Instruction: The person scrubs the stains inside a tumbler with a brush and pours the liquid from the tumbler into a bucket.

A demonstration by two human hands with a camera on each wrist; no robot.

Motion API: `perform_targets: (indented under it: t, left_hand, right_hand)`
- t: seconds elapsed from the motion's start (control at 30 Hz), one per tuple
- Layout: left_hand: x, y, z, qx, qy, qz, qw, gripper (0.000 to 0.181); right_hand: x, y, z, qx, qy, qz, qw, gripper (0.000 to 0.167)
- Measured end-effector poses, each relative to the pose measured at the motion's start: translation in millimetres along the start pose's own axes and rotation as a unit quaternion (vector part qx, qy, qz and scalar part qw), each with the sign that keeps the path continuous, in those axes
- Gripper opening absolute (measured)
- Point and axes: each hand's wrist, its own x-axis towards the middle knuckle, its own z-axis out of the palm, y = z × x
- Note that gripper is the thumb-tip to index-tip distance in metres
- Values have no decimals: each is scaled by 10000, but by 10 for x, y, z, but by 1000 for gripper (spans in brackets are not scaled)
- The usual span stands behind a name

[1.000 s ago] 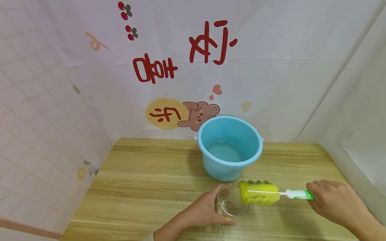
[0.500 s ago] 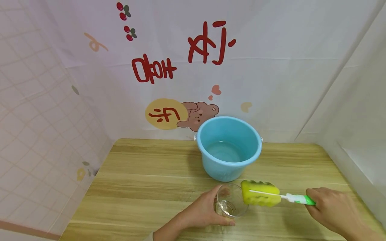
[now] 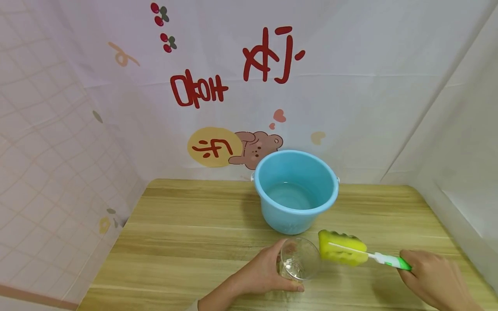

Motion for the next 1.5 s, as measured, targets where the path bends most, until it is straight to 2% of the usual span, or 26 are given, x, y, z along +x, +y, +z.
perform_targets:
  t: [0.1,0.27,0.57,0.73,0.97,1.1,1.33,1.43,1.5]
  left_hand:
    - [-1,4,9,-16,24,-39,10000,83]
    - [-5,11,17,-47,72,-76,9999,82]
    - [-2,-1,16,-104,69,-27,9999,84]
    - [-4,-6,15,-127,72,-19,9999,83]
    - [3,-2,16,-77,54,1,10000,84]
    - [6,-1,14,-64,46,-24,10000,84]
    - [6,-4,2,-14,51,10,10000,81]
    - [3,-3,3,-10,51,1,10000,80]
    - [2,-5,6,-16,58,-11,10000,80]
  right_hand:
    - [-69,14,3,23,-140,195,9997,29]
    - [-169,12,22,-135,-384,636,9971,36]
    - [-296,25,5,-357,-712,1487,9857,41]
    - [-361,58,1,-338,-957,1993,9747,39]
    - [-412,115,0,-212,-1508,2596,9537,39]
    - [-438,160,20,-96,-1684,2735,9470,39]
    - [-481,228,91,114,-1689,2858,9432,37]
    - [-466,244,101,250,-1864,3057,9334,37]
    - [-447,254,96,336,-2066,3217,9234,36]
